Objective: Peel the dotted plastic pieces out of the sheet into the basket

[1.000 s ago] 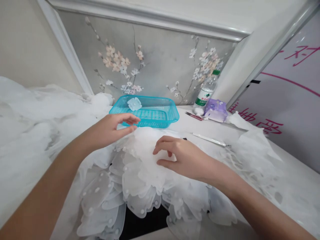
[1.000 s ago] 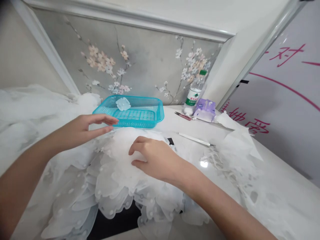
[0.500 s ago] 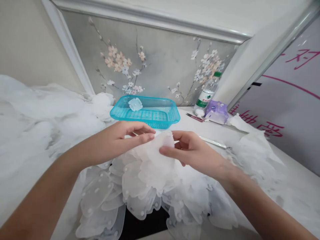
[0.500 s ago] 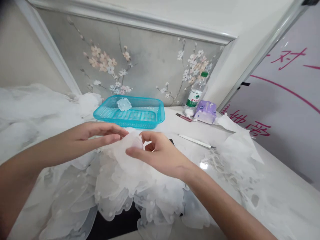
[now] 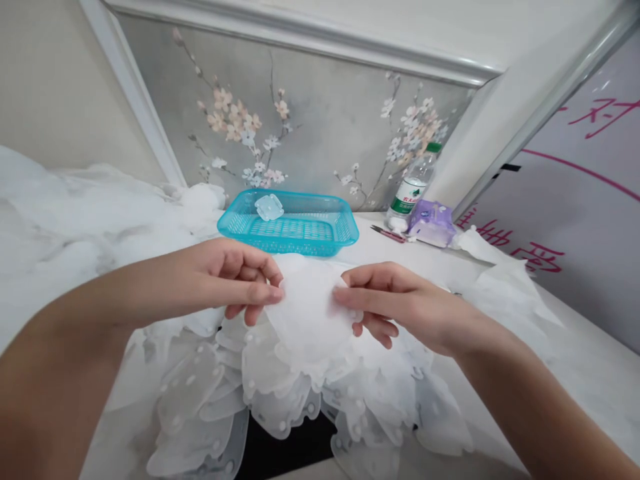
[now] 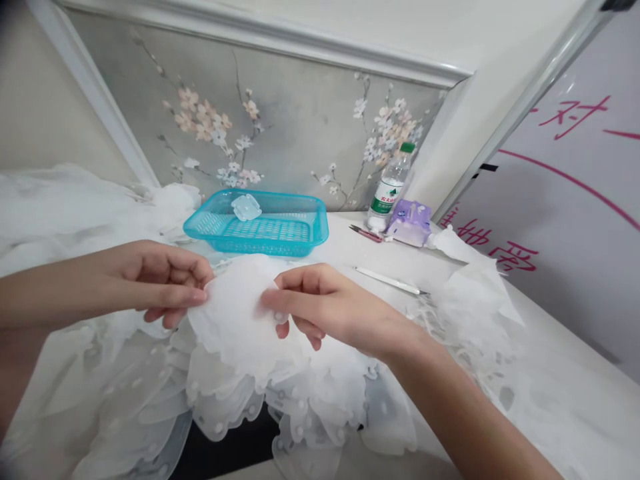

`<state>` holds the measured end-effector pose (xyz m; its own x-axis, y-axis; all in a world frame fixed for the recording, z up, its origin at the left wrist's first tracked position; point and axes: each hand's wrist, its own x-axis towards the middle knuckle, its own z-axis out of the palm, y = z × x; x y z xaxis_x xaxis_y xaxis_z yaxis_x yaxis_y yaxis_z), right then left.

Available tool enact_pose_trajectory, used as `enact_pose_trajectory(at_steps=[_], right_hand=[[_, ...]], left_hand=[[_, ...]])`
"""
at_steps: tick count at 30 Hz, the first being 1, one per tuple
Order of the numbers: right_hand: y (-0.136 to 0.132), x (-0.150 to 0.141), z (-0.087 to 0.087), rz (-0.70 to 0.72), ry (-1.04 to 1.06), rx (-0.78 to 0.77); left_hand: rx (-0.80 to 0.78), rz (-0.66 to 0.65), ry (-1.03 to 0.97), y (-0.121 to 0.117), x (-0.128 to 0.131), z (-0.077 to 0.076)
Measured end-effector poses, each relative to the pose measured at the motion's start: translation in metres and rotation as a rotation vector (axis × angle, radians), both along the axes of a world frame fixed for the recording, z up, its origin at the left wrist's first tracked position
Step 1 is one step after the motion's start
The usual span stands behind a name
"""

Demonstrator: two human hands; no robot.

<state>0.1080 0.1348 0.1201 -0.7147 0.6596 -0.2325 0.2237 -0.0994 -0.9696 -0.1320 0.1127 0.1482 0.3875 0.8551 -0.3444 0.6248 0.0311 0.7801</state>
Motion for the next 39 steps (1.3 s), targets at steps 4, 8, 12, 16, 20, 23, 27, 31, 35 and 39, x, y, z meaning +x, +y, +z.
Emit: enact_pose_trajectory(at_steps=[4, 8, 12, 16, 20, 23, 27, 31, 35, 39], right_hand=[[-0.0036, 0.004, 0.0032, 0.129, 0.013, -0.066], [-0.0069, 0.0053, 0.0048, 0.182, -0.018, -0.094], [-0.0076, 0.0054, 0.0041, 0.167, 0.001, -0.107], [-0.007, 0.0065, 0.004, 0.159, -0.016, -0.104], [-0.0068, 0.0077, 0.0045, 0.155, -0.035, -0.103], [-0.0067, 0.0082, 0.0046, 0.153, -0.045, -0.119], [-0.0067, 0.0082, 0.0044, 0.162, -0.043, -0.13], [-0.0067, 0.0085, 0.004, 0.162, -0.049, -0.123], [-0.0065, 0.0091, 0.004, 0.177, -0.052, -0.114], [-0.0062, 0.0089, 0.0045, 0.179, -0.052, -0.113]], left_hand=[[0.087, -0.011, 0.062, -0.0019, -0.0037, -0.0006], [0.137, 0.077, 0.015, -0.0035, -0.0015, -0.0023], [0.065, 0.063, -0.009, -0.0036, 0.0006, -0.0036], [0.027, -0.049, -0.06, -0.0041, -0.001, -0.0024], [-0.019, -0.094, -0.082, -0.0053, 0.0001, -0.0003], [-0.031, -0.103, -0.087, -0.0063, 0.0025, 0.0011], [0.028, -0.077, 0.0, -0.0079, 0.0036, 0.0026], [0.102, -0.063, 0.07, -0.0083, 0.0016, 0.0022], [0.059, -0.101, -0.011, -0.0076, 0.0007, 0.0017], [-0.014, -0.095, -0.09, -0.0075, 0.0019, 0.002]])
